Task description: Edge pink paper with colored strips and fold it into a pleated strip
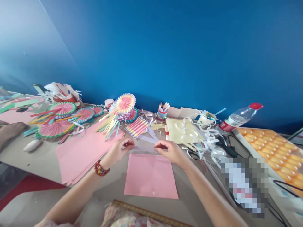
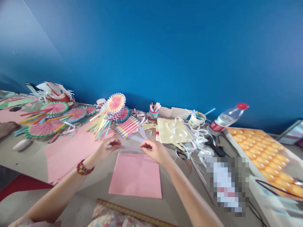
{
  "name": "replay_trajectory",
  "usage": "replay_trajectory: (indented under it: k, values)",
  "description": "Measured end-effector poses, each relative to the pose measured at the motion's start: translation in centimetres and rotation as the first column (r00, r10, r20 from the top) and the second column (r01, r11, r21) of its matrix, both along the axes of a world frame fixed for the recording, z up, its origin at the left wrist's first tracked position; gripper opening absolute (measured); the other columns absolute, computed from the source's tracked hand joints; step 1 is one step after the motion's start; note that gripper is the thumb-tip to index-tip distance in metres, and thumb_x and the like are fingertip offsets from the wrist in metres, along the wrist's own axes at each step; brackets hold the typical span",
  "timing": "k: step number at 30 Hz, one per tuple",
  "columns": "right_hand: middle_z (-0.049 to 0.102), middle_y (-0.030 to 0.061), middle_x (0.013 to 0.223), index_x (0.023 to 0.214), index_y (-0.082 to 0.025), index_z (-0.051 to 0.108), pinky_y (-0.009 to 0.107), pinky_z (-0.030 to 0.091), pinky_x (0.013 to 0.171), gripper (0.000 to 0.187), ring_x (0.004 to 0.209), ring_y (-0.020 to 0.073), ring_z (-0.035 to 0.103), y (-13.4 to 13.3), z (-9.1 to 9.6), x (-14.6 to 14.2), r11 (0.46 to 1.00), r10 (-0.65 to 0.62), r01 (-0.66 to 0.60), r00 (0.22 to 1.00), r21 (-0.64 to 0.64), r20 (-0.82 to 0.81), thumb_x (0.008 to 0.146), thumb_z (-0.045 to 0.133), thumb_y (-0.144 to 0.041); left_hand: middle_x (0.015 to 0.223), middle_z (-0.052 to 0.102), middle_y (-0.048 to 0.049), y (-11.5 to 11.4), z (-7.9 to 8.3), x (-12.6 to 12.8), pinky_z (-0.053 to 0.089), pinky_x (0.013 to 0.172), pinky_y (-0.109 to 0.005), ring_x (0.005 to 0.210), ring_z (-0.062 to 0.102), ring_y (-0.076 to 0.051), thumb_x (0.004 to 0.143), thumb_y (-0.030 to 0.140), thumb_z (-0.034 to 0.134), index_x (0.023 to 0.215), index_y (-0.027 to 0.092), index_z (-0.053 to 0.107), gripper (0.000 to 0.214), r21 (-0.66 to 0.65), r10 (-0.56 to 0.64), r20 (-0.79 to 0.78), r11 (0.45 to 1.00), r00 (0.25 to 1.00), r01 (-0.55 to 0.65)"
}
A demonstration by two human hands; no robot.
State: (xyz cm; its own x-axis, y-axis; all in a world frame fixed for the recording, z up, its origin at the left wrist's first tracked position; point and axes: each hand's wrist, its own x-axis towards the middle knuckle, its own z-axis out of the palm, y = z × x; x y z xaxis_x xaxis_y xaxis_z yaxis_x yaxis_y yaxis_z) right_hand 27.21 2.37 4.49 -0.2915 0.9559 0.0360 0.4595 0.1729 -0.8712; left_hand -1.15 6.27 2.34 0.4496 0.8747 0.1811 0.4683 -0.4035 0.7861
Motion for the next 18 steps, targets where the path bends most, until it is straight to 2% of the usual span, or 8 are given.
replay_trajectory:
  k: [9, 13, 16, 18]
  values:
    - [0.072, 0.0001, 0.09, 0.09, -0.023, 0.069, 0.025, 0.047, 0.072, 0.015, 0.082, 0.0172, 0.066, -3.2, -3.2, 0.2, 0.996, 0.012, -0.001, 0.991, -0.084, 0.134, 0.086, 0.055, -0.027, 0.085, 0.067, -0.002, -4.3, -1.5, -0.7, 0.048, 0.068, -0.024, 0.075, 0.062, -0.015, 0.091, 0.025, 0.052, 0.088, 0.02, 0.063, 0.012, -0.104, 0.038, -0.077, 0.994, 0.996, -0.046]
    - [0.073, 0.0009, 0.089, 0.091, -0.024, 0.069, 0.026, 0.048, 0.069, 0.015, 0.081, 0.0183, 0.066, -3.8, -3.8, -0.2, 0.995, -0.011, 0.029, 0.984, -0.098, 0.18, 0.086, 0.055, -0.028, 0.09, 0.068, -0.0029, -5.2, -2.2, -0.5, 0.049, 0.074, -0.029, 0.081, 0.063, -0.018, 0.092, 0.021, 0.049, 0.09, 0.021, 0.061, 0.012, 0.001, 0.054, -0.133, 0.999, 0.99, -0.054]
    - [0.073, 0.0015, 0.088, 0.089, -0.024, 0.067, 0.027, 0.048, 0.069, 0.014, 0.081, 0.0189, 0.066, -3.8, -4.1, -0.5, 0.995, -0.03, 0.049, 0.978, -0.084, 0.209, 0.084, 0.055, -0.028, 0.087, 0.067, -0.0036, -5.1, -2.5, -0.4, 0.049, 0.075, -0.032, 0.082, 0.063, -0.02, 0.093, 0.021, 0.05, 0.088, 0.021, 0.06, 0.012, 0.107, 0.075, -0.194, 0.993, 0.978, -0.055]
    - [0.073, 0.0013, 0.089, 0.088, -0.024, 0.066, 0.028, 0.048, 0.07, 0.012, 0.082, 0.019, 0.067, -3.8, -4.3, -0.7, 0.997, -0.035, 0.051, 0.972, -0.064, 0.233, 0.084, 0.054, -0.027, 0.085, 0.067, -0.0038, -4.9, -2.5, -0.4, 0.048, 0.076, -0.033, 0.081, 0.062, -0.02, 0.093, 0.02, 0.05, 0.087, 0.021, 0.06, 0.012, 0.125, 0.079, -0.227, 0.991, 0.971, -0.051]
